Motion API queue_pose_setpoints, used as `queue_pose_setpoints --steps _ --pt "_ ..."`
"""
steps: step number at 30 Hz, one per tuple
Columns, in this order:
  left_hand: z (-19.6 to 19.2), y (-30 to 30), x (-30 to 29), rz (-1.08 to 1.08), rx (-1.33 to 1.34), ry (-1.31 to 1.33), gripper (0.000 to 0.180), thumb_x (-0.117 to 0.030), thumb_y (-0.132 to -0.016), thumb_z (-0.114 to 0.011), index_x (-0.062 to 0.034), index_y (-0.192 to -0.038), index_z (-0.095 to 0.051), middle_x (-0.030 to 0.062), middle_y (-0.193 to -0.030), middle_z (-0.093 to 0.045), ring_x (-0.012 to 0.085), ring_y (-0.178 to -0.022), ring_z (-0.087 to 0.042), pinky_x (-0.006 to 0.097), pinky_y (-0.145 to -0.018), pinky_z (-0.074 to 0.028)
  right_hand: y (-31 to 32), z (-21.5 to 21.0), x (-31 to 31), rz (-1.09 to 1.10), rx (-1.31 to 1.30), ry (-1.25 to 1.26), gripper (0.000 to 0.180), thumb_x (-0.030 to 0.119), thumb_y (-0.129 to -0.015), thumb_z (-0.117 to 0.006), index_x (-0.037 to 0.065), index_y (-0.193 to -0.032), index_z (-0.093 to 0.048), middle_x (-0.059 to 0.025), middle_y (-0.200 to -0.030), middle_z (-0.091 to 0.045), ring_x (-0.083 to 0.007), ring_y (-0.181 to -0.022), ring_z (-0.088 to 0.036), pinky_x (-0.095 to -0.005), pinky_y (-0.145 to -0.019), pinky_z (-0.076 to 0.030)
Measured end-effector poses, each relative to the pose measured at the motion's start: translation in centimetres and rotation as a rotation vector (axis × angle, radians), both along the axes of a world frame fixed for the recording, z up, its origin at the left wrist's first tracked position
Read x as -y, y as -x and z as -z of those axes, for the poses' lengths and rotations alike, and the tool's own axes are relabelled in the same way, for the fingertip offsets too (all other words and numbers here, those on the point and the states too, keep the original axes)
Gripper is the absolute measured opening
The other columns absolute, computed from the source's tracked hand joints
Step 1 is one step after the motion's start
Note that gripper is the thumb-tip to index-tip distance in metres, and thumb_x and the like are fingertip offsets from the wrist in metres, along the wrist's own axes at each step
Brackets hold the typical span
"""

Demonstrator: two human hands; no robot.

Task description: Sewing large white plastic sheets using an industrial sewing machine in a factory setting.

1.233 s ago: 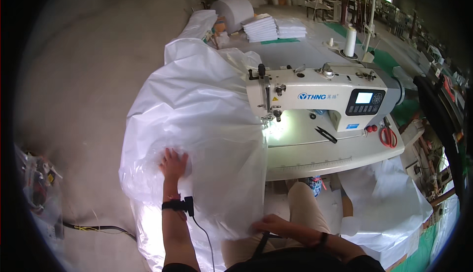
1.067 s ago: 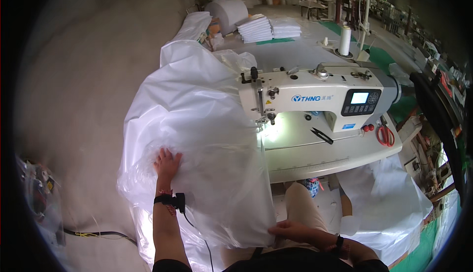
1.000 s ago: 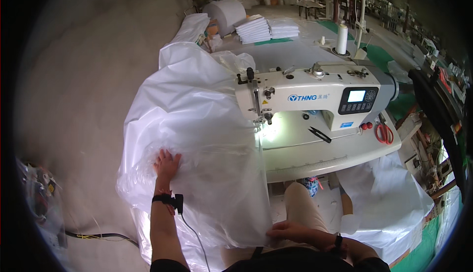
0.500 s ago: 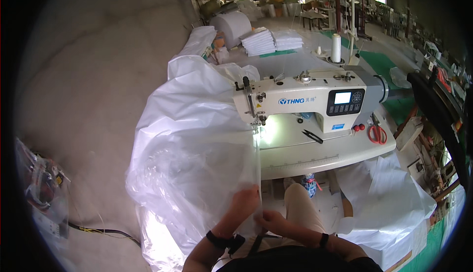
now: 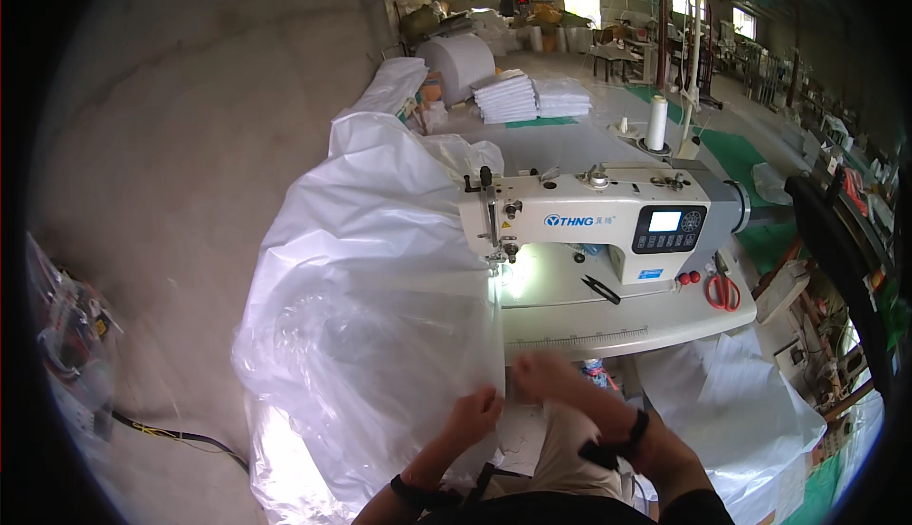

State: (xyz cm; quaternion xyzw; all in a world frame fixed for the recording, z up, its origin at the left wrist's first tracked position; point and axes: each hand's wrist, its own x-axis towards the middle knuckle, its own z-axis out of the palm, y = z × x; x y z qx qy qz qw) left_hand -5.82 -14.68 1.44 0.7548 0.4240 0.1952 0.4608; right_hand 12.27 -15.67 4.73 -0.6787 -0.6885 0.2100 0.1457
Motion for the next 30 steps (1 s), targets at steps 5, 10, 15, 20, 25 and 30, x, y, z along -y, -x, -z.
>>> queue_pose_setpoints --steps 5,10,15,20,25,30 --pt "-0.7 -0.6 -0.1 0.024 0.062 -0.041 0.019 -0.02 -0.085 -0.054 -0.0012 -0.082 -0.053 0.0135 -0.058 -0.053 0.0182 -0.051 -0.057 0.033 -0.051 -0.045 -0.3 -0.8 -10.9 0.317 0.152 -0.197 0.025 0.023 -0.081 -0.052 0.001 -0.093 -0.056 -0.0165 -0.08 -0.064 -0.028 -0.074 -0.065 -0.0406 -0.066 -0.05" --pt "-1.8 0.0 -0.3 0.031 0.081 -0.034 0.019 -0.022 -0.085 -0.054 -0.0031 -0.084 -0.054 0.0136 -0.059 -0.055 0.0244 -0.052 -0.059 0.036 -0.053 -0.045 2.1 1.5 -12.4 0.31 0.281 -0.108 0.024 0.016 -0.081 -0.047 -0.002 -0.095 -0.055 -0.0177 -0.086 -0.064 -0.0305 -0.076 -0.065 -0.0422 -0.067 -0.05" --pt "-4.1 1.4 -5.2 -0.017 -0.238 -0.575 0.017 -0.023 -0.082 -0.057 -0.0087 -0.091 -0.058 0.0141 -0.081 -0.061 0.0312 -0.079 -0.059 0.039 -0.066 -0.047 2.6 2.5 -11.1 0.339 0.309 -0.104 0.029 0.014 -0.088 -0.037 -0.005 -0.102 -0.054 -0.017 -0.082 -0.065 -0.0315 -0.073 -0.065 -0.0414 -0.062 -0.05" --pt "-4.4 1.4 -16.0 -0.236 -0.506 -1.363 0.03 -0.015 -0.077 -0.052 -0.015 -0.107 -0.056 0.0057 -0.106 -0.054 0.0253 -0.103 -0.048 0.053 -0.096 -0.029 2.7 2.1 -10.9 0.319 0.284 -0.085 0.038 0.011 -0.085 -0.041 -0.009 -0.116 -0.047 -0.0145 -0.081 -0.066 -0.0276 -0.073 -0.066 -0.0373 -0.06 -0.051" --pt "-2.5 2.9 -21.3 -0.207 -0.642 -1.205 0.027 -0.014 -0.077 -0.052 -0.0159 -0.103 -0.06 0.005 -0.103 -0.053 0.0256 -0.104 -0.047 0.055 -0.097 -0.027 2.4 2.3 -11.2 0.349 0.243 -0.12 0.032 0.015 -0.092 -0.032 -0.006 -0.101 -0.055 -0.0166 -0.076 -0.065 -0.0308 -0.068 -0.064 -0.0412 -0.058 -0.05" --pt "-1.6 3.5 -23.3 -0.3 -0.731 -1.097 0.021 -0.015 -0.077 -0.052 -0.018 -0.094 -0.065 0.0037 -0.097 -0.053 0.0242 -0.102 -0.047 0.054 -0.099 -0.025 1.5 2.5 -12.7 0.342 0.248 -0.113 0.034 0.015 -0.092 -0.03 -0.005 -0.109 -0.052 -0.0147 -0.077 -0.065 -0.0311 -0.071 -0.064 -0.0412 -0.06 -0.049"
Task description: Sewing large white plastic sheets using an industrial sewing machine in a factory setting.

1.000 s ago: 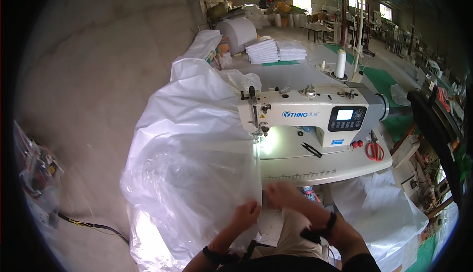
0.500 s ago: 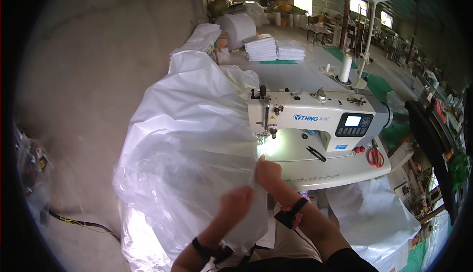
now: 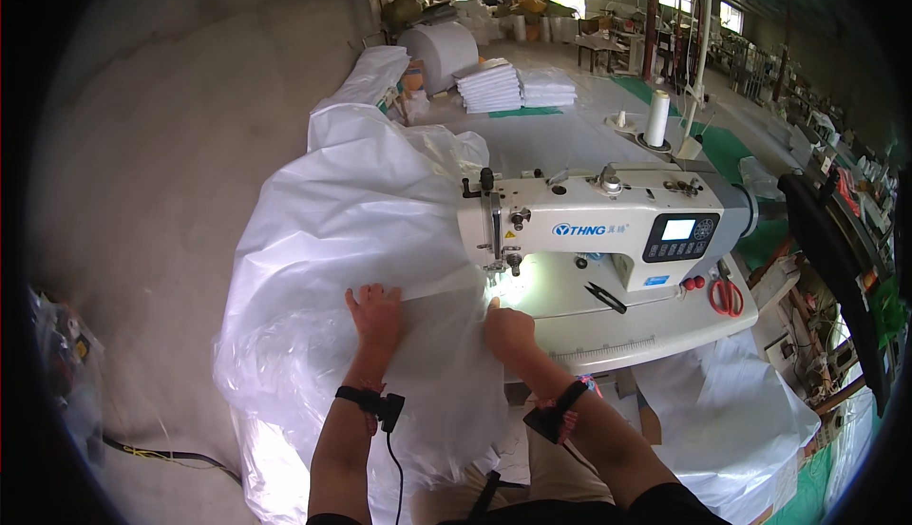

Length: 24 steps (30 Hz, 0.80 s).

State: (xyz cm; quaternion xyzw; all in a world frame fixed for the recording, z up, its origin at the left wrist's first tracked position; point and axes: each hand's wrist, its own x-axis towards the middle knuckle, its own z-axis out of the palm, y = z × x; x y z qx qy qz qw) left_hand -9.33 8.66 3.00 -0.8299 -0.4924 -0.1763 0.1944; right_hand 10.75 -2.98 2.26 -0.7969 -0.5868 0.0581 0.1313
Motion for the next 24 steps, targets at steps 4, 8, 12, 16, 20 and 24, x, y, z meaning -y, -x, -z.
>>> queue_pose_setpoints --steps 4,8,12,16,20,24 --pt "0.5 0.5 -1.4 -0.025 0.039 -0.052 0.021 -0.017 -0.078 -0.053 -0.0202 -0.096 -0.064 0.0028 -0.1 -0.054 0.0237 -0.103 -0.047 0.055 -0.099 -0.025 -0.4 0.1 -0.4 -0.017 0.012 0.015 0.042 0.01 -0.084 -0.04 -0.008 -0.122 -0.043 -0.0117 -0.075 -0.065 -0.0255 -0.068 -0.065 -0.0367 -0.056 -0.049" --pt "0.6 1.5 -2.8 -0.09 0.033 -0.056 0.023 -0.018 -0.077 -0.055 -0.0204 -0.099 -0.062 0.0006 -0.104 -0.053 0.0229 -0.105 -0.047 0.054 -0.099 -0.025 -0.6 0.3 -0.4 -0.027 0.014 0.009 0.045 0.011 -0.083 -0.04 -0.005 -0.125 -0.041 -0.0117 -0.075 -0.065 -0.0267 -0.068 -0.064 -0.0377 -0.057 -0.049" --pt "-0.3 2.9 -4.4 -0.181 0.043 -0.044 0.023 -0.017 -0.077 -0.055 -0.0197 -0.099 -0.062 0.0 -0.103 -0.054 0.0225 -0.104 -0.047 0.054 -0.099 -0.026 -0.7 0.2 -0.4 -0.022 0.004 0.022 0.047 0.012 -0.082 -0.04 -0.003 -0.126 -0.041 -0.0116 -0.074 -0.065 -0.0274 -0.066 -0.064 -0.039 -0.056 -0.048" --pt "-1.2 4.7 -6.0 -0.265 -0.037 -0.073 0.021 -0.015 -0.076 -0.055 -0.018 -0.095 -0.062 0.0006 -0.099 -0.055 0.022 -0.102 -0.048 0.055 -0.098 -0.027 -1.0 0.2 -0.5 -0.048 0.031 0.002 0.047 0.011 -0.082 -0.042 -0.008 -0.125 -0.04 -0.0107 -0.075 -0.066 -0.0243 -0.067 -0.065 -0.0363 -0.055 -0.049" --pt "-2.6 8.1 -8.0 -0.324 -0.023 -0.133 0.017 -0.014 -0.075 -0.055 -0.0168 -0.089 -0.063 0.0004 -0.095 -0.056 0.0215 -0.099 -0.049 0.054 -0.098 -0.027 -1.2 0.3 -0.5 -0.06 0.024 -0.004 0.05 0.011 -0.08 -0.042 -0.008 -0.126 -0.04 -0.0108 -0.075 -0.066 -0.0248 -0.066 -0.065 -0.0376 -0.055 -0.049" --pt "-6.2 12.8 -9.2 -0.42 0.01 -0.213 0.016 -0.013 -0.075 -0.053 -0.0169 -0.086 -0.064 -0.0003 -0.085 -0.058 0.0212 -0.095 -0.051 0.054 -0.098 -0.027 -1.3 0.5 -0.4 -0.044 0.05 0.066 0.047 0.015 -0.084 -0.039 -0.001 -0.128 -0.039 -0.0107 -0.078 -0.066 -0.0259 -0.071 -0.065 -0.0384 -0.058 -0.049"
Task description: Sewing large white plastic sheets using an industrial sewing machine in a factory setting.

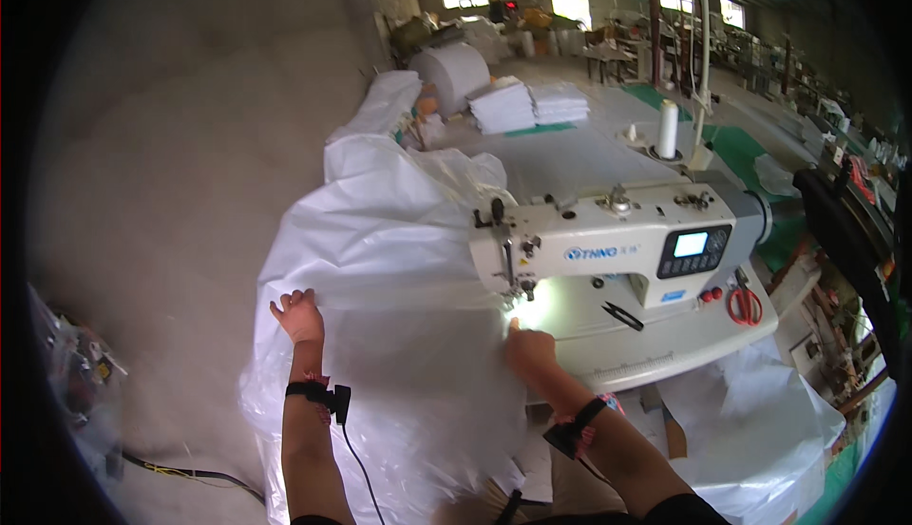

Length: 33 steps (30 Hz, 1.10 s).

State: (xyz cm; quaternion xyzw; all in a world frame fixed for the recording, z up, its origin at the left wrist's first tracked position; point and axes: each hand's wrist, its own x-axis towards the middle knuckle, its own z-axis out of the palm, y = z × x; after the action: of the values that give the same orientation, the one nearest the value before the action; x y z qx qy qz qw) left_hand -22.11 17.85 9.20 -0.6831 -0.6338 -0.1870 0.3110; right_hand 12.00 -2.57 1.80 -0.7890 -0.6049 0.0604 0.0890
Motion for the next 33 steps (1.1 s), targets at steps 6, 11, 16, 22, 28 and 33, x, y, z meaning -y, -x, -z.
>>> queue_pose_setpoints --steps 6,11,16,22,28,33 --pt "-10.4 0.8 4.8 0.199 0.029 -0.234 0.023 -0.005 -0.072 -0.054 -0.0163 -0.091 -0.064 -0.0017 -0.095 -0.063 0.0235 -0.101 -0.052 0.056 -0.101 -0.024 0.2 -0.7 0.3 0.028 -0.056 -0.016 0.049 0.018 -0.081 -0.043 0.002 -0.127 -0.043 -0.0103 -0.083 -0.066 -0.0265 -0.074 -0.065 -0.0404 -0.062 -0.049" --pt "-20.6 -2.2 15.9 0.547 -0.125 -0.528 0.022 0.0 -0.068 -0.055 -0.0117 -0.085 -0.063 0.002 -0.083 -0.061 0.0239 -0.093 -0.054 0.056 -0.101 -0.026 -0.1 -1.2 1.9 0.046 -0.14 -0.063 0.042 0.021 -0.082 -0.044 0.008 -0.121 -0.05 -0.0129 -0.087 -0.065 -0.0289 -0.078 -0.064 -0.0411 -0.064 -0.049" --pt "-21.0 -0.6 29.6 0.648 -0.24 0.223 0.018 0.0 -0.066 -0.057 -0.0063 -0.082 -0.062 0.0095 -0.076 -0.062 0.026 -0.065 -0.059 0.037 -0.07 -0.049 0.8 -1.1 6.5 0.148 -0.366 -0.628 0.033 0.03 -0.085 -0.05 0.006 -0.108 -0.056 -0.0141 -0.086 -0.062 -0.0297 -0.083 -0.061 -0.0393 -0.069 -0.048" --pt "-5.5 -4.6 35.0 1.205 0.067 1.656 0.03 -0.029 -0.085 -0.052 -0.004 -0.103 -0.052 0.0219 -0.073 -0.06 0.0415 -0.074 -0.058 0.046 -0.064 -0.045 4.3 0.9 15.4 0.012 -1.697 0.218 0.031 0.029 -0.092 -0.046 0.004 -0.108 -0.056 -0.0101 -0.086 -0.063 -0.0199 -0.078 -0.063 -0.0343 -0.065 -0.05" --pt "6.0 -13.9 41.0 0.759 0.937 1.914 0.032 -0.022 -0.086 -0.056 0.0028 -0.106 -0.055 0.0126 -0.104 -0.054 0.0214 -0.098 -0.054 0.032 -0.086 -0.043 3.2 6.3 18.9 0.232 -1.301 0.249 0.041 0.034 -0.084 -0.056 -0.003 -0.101 -0.06 -0.0086 -0.086 -0.064 -0.0174 -0.073 -0.06 -0.0296 -0.069 -0.048" --pt "3.1 -18.9 34.4 1.173 0.054 1.402 0.029 -0.032 -0.088 -0.047 -0.0093 -0.102 -0.061 0.0156 -0.089 -0.063 0.0303 -0.082 -0.061 0.04 -0.074 -0.047 -0.5 10.4 20.0 -0.12 -1.262 0.215 0.044 0.038 -0.079 -0.061 0.001 -0.102 -0.062 -0.0037 -0.086 -0.061 -0.0145 -0.077 -0.057 -0.0281 -0.066 -0.045"
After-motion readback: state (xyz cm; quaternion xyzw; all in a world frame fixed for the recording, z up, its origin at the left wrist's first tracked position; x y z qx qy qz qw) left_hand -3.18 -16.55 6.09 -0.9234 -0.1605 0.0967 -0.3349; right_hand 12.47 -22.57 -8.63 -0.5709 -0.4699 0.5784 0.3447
